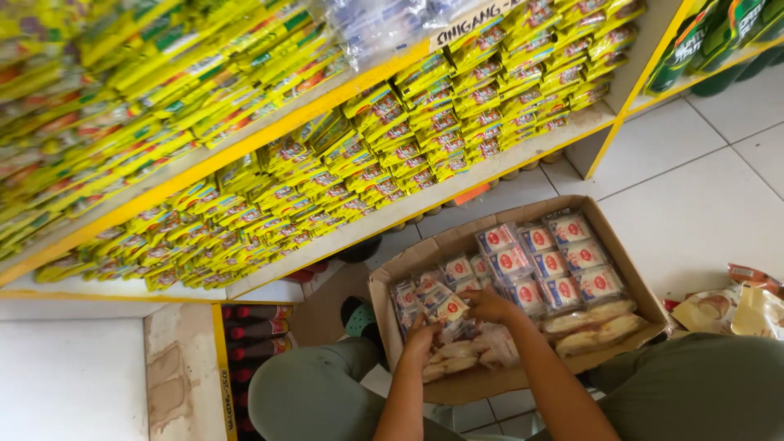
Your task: The person stocks small seasoning packets from a cardboard box onto retail shelves.
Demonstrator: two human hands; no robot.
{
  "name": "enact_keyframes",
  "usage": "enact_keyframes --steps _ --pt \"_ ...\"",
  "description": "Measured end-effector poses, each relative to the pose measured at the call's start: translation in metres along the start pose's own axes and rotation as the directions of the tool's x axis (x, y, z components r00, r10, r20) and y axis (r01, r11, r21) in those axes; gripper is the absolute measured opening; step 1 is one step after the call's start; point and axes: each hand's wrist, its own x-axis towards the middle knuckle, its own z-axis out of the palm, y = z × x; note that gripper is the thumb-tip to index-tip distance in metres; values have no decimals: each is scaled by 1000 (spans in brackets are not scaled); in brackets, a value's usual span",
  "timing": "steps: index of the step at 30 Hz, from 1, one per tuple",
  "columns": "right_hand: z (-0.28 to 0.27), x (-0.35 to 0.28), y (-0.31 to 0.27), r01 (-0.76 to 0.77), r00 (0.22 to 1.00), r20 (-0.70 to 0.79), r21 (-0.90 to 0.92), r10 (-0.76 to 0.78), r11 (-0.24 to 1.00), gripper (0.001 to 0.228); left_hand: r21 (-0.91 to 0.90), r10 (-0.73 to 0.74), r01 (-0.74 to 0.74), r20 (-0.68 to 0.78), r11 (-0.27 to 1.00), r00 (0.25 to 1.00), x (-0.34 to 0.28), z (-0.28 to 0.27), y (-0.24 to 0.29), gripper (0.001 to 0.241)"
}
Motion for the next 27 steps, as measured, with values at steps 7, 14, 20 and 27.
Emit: enact_keyframes --steps 7,14,20,27 --pt "-18 -60 -87 185 983 2 -18 -185 983 60 -57 223 -219 82 974 971 -67 13 27 91" --pt "-17 -118 -179 265 964 -29 -38 -266 964 63 -67 541 -537 102 841 835 -66 11 36 92" --pt "-7 -156 -230 297 949 -85 -82 -303 951 81 -170 744 -725 190 668 641 -116 8 72 89" --pt "-1 -198 -272 473 871 -73 -137 -485 870 80 -160 831 -822 227 546 508 -158 14 96 91"
